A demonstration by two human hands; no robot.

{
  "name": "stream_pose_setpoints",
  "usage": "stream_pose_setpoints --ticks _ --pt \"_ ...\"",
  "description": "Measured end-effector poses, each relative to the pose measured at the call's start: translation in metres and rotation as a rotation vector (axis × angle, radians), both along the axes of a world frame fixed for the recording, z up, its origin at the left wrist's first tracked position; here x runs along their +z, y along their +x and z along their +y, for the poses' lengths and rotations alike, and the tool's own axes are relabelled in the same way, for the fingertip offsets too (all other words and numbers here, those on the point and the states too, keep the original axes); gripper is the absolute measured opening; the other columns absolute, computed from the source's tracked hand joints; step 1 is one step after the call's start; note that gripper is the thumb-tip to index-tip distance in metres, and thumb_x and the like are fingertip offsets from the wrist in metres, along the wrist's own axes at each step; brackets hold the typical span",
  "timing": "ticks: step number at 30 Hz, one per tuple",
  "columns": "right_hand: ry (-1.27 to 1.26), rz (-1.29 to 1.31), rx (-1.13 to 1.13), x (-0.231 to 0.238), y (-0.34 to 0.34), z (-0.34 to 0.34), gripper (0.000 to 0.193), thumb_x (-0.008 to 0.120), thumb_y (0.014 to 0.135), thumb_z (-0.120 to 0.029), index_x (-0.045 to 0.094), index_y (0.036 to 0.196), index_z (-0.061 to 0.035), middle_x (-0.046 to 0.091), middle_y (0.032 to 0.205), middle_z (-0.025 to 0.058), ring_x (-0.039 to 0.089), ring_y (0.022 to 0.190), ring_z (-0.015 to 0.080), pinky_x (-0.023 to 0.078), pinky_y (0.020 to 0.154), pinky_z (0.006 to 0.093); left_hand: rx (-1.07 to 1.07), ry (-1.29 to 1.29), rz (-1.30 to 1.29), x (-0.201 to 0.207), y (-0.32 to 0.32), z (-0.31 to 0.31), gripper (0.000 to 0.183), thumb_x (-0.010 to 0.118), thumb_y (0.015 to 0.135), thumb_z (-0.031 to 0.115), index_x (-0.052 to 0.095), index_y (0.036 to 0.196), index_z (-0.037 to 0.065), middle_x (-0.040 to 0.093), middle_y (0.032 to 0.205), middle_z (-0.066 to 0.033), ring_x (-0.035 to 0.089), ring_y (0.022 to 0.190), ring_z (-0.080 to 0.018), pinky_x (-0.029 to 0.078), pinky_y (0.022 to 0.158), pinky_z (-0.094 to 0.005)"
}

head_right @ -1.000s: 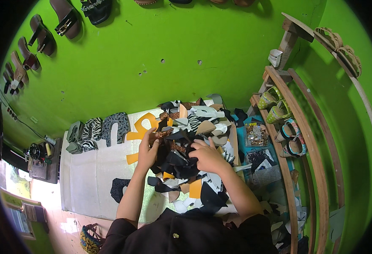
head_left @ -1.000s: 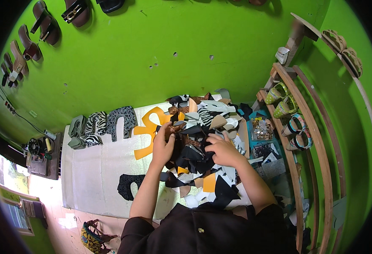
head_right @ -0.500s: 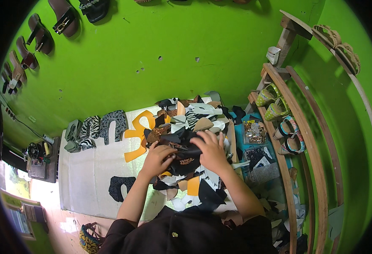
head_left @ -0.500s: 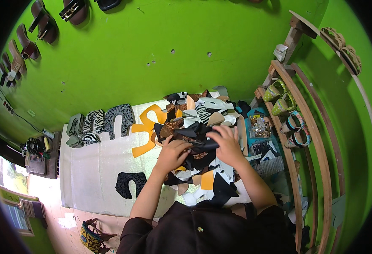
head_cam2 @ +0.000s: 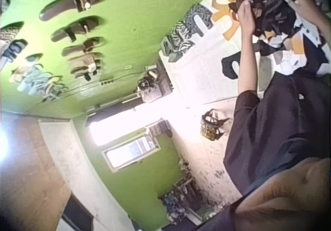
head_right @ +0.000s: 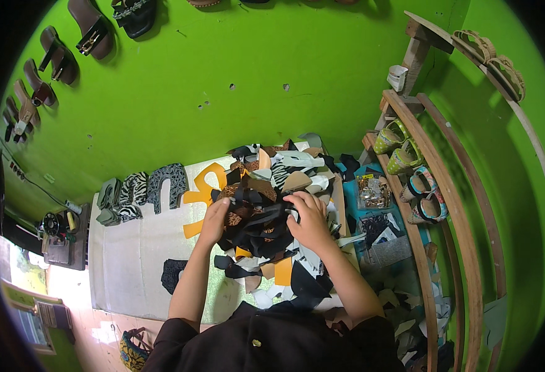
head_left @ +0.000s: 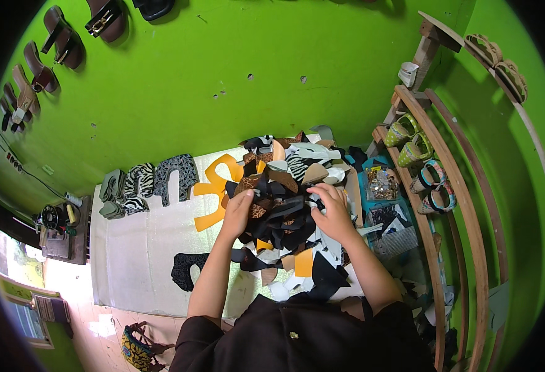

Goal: Sorting and inspecting various fabric and patterned shoe upper components on a work table.

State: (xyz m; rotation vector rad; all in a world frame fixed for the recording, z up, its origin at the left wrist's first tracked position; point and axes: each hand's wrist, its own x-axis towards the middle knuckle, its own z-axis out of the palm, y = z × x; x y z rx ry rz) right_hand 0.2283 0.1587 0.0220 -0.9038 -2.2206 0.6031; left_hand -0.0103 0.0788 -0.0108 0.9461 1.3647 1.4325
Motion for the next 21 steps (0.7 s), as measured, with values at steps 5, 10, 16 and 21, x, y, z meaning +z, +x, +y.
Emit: stream_pose_setpoints --ticks 5,10,16,21 --pt "0.045 -0.092 -0.191 -0.008 0.013 0.017 0.042 0.059 0.073 -0.014 0.053 0.115 -0.0122 0.051 0.115 0.0107 0.045 0.111 0.0297 0.028 0.096 0.0453 0.225 0.144 0.913 0.025 0.017 0.0 0.032 0.062 0.079 0.027 0.061 0.103 0.006 0.058 0.104 -0.0146 0.054 0.096 -0.0279 0.036 0.086 -0.0357" --pt "-0.373 -0.644 -0.21 -0.02 0.013 0.026 0.051 0.055 0.079 -0.027 0.045 0.125 -0.011 0.061 0.105 0.0112 0.053 0.106 0.0296 0.022 0.098 0.0617 0.558 0.2 1.155 0.05 0.032 0.016 0.033 0.062 0.076 0.024 0.058 0.105 0.008 0.046 0.119 -0.0165 0.039 0.114 -0.0327 0.024 0.095 -0.0444" --pt "0.049 -0.713 -0.017 -0.06 -0.009 -0.018 0.032 0.058 0.072 -0.021 0.064 0.1 -0.0073 0.059 0.094 0.01 0.054 0.098 0.0261 0.017 0.102 0.0607 -0.02 0.456 1.142 0.052 0.064 0.055 0.029 0.062 0.075 0.02 0.061 0.102 0.008 0.05 0.119 -0.0148 0.044 0.113 -0.0315 0.032 0.093 -0.0445" --pt "-0.086 -0.565 0.04 -0.068 0.0 -0.013 0.038 0.054 0.077 -0.02 0.058 0.112 -0.0077 0.059 0.106 0.0116 0.051 0.108 0.0264 0.016 0.102 0.0615 -0.325 0.276 1.489 0.006 0.07 0.064 0.028 0.06 0.077 0.03 0.066 0.101 0.017 0.051 0.122 -0.0118 0.042 0.119 -0.0275 0.028 0.098 -0.0459"
